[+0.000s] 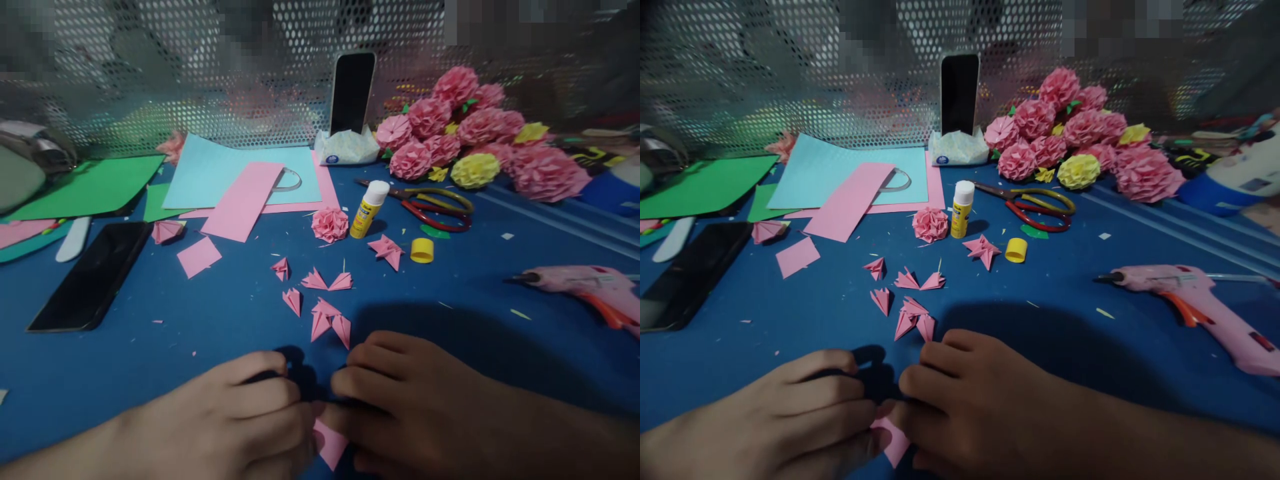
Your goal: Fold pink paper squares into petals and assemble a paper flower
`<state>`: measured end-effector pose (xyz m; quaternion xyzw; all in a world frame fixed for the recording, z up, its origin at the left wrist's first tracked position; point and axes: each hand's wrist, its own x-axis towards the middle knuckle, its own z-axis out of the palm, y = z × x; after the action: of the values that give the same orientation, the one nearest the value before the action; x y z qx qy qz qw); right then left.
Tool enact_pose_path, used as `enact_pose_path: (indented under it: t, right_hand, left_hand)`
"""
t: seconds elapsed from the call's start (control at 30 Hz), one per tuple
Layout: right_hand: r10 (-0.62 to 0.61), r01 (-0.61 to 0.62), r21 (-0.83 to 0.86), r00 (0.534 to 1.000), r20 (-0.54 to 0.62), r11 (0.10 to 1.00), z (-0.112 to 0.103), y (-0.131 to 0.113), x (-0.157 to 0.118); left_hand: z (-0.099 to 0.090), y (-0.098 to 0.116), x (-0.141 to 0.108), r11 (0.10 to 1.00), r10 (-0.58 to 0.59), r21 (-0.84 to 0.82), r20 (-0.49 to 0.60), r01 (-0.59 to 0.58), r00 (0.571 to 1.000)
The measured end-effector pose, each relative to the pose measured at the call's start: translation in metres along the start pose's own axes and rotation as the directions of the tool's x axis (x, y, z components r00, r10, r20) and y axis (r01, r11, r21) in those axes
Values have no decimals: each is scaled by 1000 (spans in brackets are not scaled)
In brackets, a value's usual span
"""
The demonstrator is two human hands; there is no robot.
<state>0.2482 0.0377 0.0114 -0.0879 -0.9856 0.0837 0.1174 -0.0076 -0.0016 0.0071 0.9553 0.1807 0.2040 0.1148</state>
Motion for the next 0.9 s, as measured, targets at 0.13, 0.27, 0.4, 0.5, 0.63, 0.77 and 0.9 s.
enact_pose_path:
  t: [0.13, 0.27, 0.4, 0.5, 0.63, 0.77, 0.9]
  right_hand:
    - [39, -39, 3, 999, -11, 999, 4, -5, 1]
    - [50, -51, -9, 998, -22, 999, 7, -8, 5]
    - [57, -58, -21, 998, -16, 998, 12, -13, 9]
    - [55, -55, -34, 998, -2, 998, 15, -17, 11]
    - [82, -81, -34, 997, 15, 996, 17, -21, 12]
    - [56, -56, -43, 998, -1, 998, 11, -22, 10]
    - [43, -43, -117, 999, -2, 992, -5, -22, 5]
  left_hand:
    - [4, 1, 0, 994, -65, -86, -17, 64, 998]
    - [6, 2, 0, 992, -102, -79, -17, 100, 995]
    - [5, 2, 2, 993, -95, -66, -18, 93, 995]
    - [3, 3, 2, 994, -87, -70, -21, 86, 996]
    - [2, 5, 2, 990, -112, -84, -18, 110, 994]
    - [3, 4, 4, 991, -119, -67, -35, 117, 992]
    - [5, 4, 5, 993, -102, -55, -54, 99, 993]
